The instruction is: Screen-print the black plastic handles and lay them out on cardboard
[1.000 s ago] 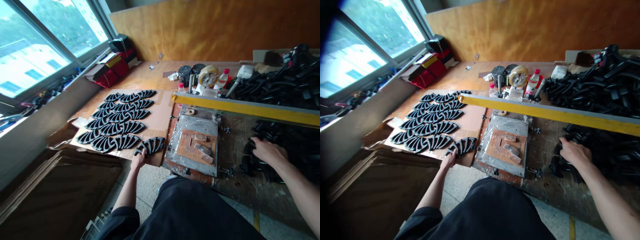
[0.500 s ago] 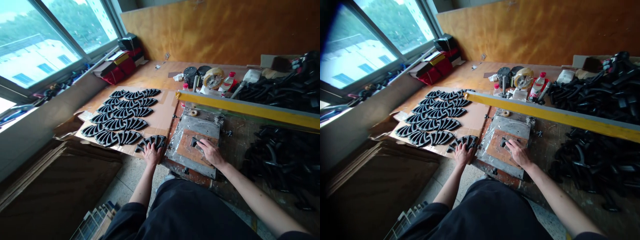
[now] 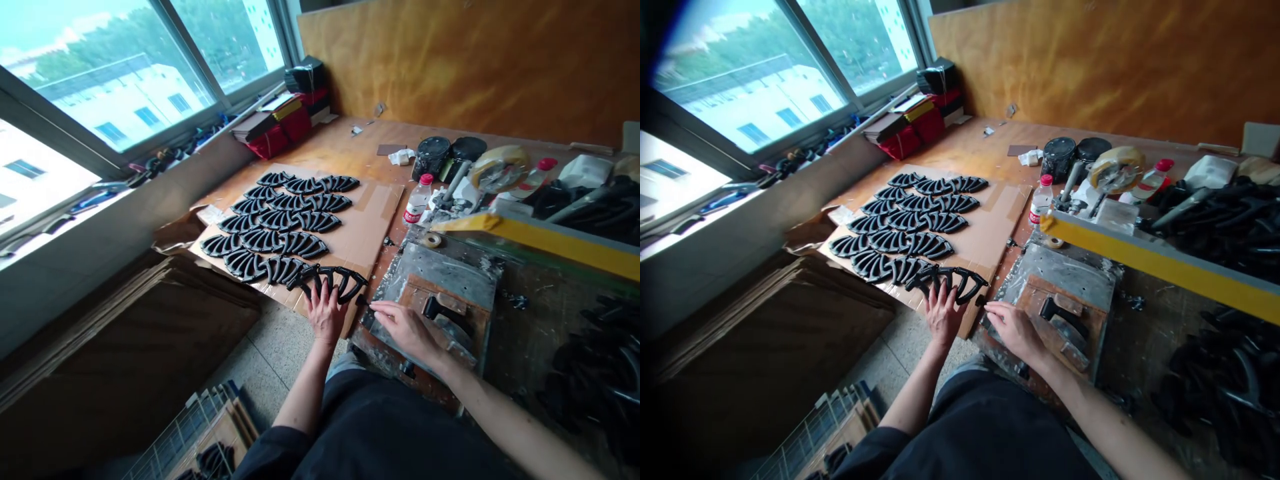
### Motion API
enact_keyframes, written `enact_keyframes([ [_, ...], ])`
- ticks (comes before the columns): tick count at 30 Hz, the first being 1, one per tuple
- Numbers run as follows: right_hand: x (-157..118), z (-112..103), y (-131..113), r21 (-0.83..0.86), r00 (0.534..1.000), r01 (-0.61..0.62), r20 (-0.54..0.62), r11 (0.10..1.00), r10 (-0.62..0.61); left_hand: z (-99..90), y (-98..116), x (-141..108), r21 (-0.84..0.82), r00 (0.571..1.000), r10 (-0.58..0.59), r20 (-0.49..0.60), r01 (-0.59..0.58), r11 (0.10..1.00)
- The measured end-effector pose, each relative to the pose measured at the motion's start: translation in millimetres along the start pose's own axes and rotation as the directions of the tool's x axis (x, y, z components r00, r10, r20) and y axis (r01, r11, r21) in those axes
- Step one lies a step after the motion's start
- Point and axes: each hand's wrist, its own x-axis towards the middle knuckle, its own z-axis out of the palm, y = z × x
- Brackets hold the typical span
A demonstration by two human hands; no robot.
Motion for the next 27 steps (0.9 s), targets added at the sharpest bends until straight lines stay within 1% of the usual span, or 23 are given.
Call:
enact_keyframes([
  [2,19,17,-8,0.017,1.000,-0.014,0.028,1.000,0.013,-7.1,-3,12,-0.022,0.996,0.063,-0.065,-0.065,0.998],
  [4,35,29,-13,0.019,1.000,-0.022,0.022,1.000,0.022,-10.7,-6,27,-0.051,0.990,0.087,-0.112,-0.093,0.994],
  [6,48,36,-17,0.013,0.999,-0.033,0.003,0.999,0.033,-11.3,-7,42,-0.083,0.985,0.093,-0.142,-0.106,0.991],
  [8,59,39,-20,0.000,0.999,-0.042,-0.022,0.999,0.042,-10.1,-8,59,-0.106,0.982,0.108,-0.156,-0.125,0.987],
  [11,75,36,-22,-0.025,0.996,-0.065,-0.055,0.998,0.064,-4.9,-8,86,-0.127,0.977,0.153,-0.145,-0.172,0.977],
  [14,97,33,-13,-0.034,0.992,-0.099,-0.078,0.995,0.096,7.1,-5,124,-0.153,0.976,0.186,-0.110,-0.201,0.967],
  [16,116,34,-2,-0.054,0.987,-0.143,-0.075,0.988,0.138,20.9,-1,156,-0.176,0.975,0.207,-0.076,-0.218,0.960],
  [18,137,40,13,-0.114,0.978,-0.209,-0.028,0.971,0.208,39.3,7,194,-0.198,0.973,0.228,-0.029,-0.229,0.953],
  [20,157,49,29,-0.221,0.952,-0.277,0.068,0.935,0.298,61.0,19,235,-0.214,0.969,0.244,0.038,-0.231,0.949],
  [22,171,62,45,-0.343,0.905,-0.313,0.176,0.886,0.388,84.0,34,277,-0.225,0.960,0.260,0.108,-0.231,0.946],
  [24,176,76,60,-0.446,0.861,-0.315,0.236,0.838,0.450,107.1,52,316,-0.241,0.945,0.277,0.172,-0.232,0.942],
  [25,176,83,66,-0.482,0.849,-0.313,0.245,0.819,0.469,118.5,61,333,-0.250,0.939,0.280,0.200,-0.228,0.941],
  [27,172,95,77,-0.519,0.841,-0.312,0.238,0.796,0.486,140.5,80,363,-0.262,0.929,0.272,0.249,-0.206,0.943],
])
